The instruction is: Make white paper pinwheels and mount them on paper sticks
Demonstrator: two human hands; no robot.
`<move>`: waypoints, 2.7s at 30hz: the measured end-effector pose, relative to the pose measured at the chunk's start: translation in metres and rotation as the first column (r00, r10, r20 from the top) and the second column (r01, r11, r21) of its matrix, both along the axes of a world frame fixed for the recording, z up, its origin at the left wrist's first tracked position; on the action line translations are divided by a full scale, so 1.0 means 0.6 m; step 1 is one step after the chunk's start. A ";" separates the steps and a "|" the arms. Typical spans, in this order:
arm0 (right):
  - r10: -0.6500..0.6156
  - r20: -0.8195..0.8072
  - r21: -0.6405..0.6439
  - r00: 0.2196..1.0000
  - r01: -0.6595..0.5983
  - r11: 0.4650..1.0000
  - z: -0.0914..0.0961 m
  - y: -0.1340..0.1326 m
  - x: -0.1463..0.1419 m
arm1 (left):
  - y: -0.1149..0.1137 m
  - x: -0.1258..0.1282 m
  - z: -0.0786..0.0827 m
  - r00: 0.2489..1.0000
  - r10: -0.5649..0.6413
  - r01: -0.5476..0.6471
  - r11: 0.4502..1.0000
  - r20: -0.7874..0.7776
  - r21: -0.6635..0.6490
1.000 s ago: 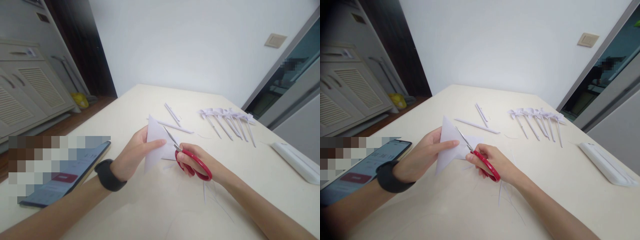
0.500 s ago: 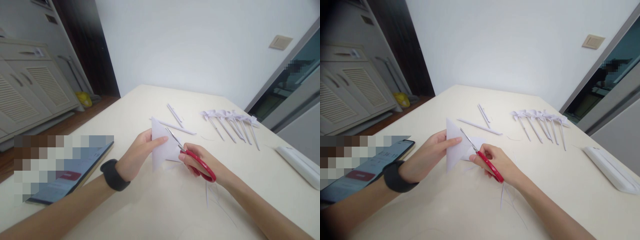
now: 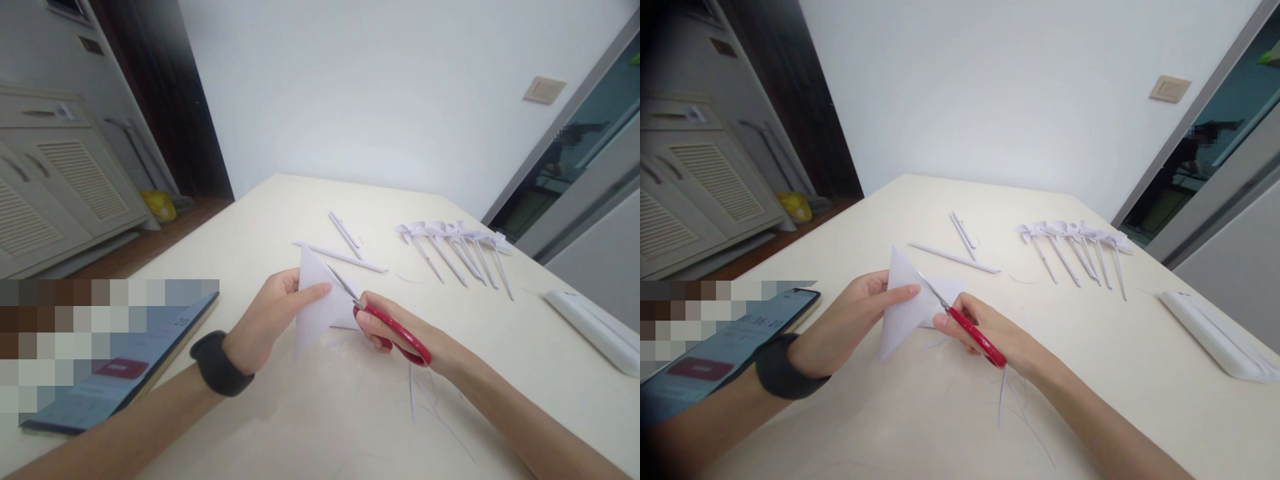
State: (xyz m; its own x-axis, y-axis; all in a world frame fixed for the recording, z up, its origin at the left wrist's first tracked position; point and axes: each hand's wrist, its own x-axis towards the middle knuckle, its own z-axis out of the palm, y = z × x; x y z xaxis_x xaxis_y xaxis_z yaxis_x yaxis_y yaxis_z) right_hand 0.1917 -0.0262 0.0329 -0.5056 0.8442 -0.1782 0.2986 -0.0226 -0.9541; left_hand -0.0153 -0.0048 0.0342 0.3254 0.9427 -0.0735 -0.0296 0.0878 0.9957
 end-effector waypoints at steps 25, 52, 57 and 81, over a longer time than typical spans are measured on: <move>0.050 -0.065 -0.019 0.997 -0.052 0.998 -0.008 0.000 -0.001 | -0.008 0.011 0.011 0.999 0.014 -0.014 1.000 -0.052 0.005; 0.037 0.051 0.040 0.998 -0.039 0.998 0.006 -0.003 -0.001 | -0.008 0.008 0.008 1.000 -0.017 0.017 1.000 0.009 0.009; 0.032 0.038 0.061 0.999 -0.034 0.998 0.003 -0.003 -0.002 | -0.008 0.009 0.008 1.000 0.000 0.000 1.000 0.007 0.005; 0.032 0.001 0.060 0.999 -0.032 0.998 -0.003 -0.003 -0.008 | -0.006 0.006 0.012 1.000 -0.010 0.012 0.999 0.026 -0.041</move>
State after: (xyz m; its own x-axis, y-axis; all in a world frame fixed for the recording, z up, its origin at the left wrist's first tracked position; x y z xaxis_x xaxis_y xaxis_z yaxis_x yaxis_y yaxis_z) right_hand 0.1868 -0.0282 0.0313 -0.5329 0.8366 -0.1273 0.2980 0.0448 -0.9535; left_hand -0.0115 -0.0086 0.0416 0.3380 0.9355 -0.1031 -0.0540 0.1287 0.9902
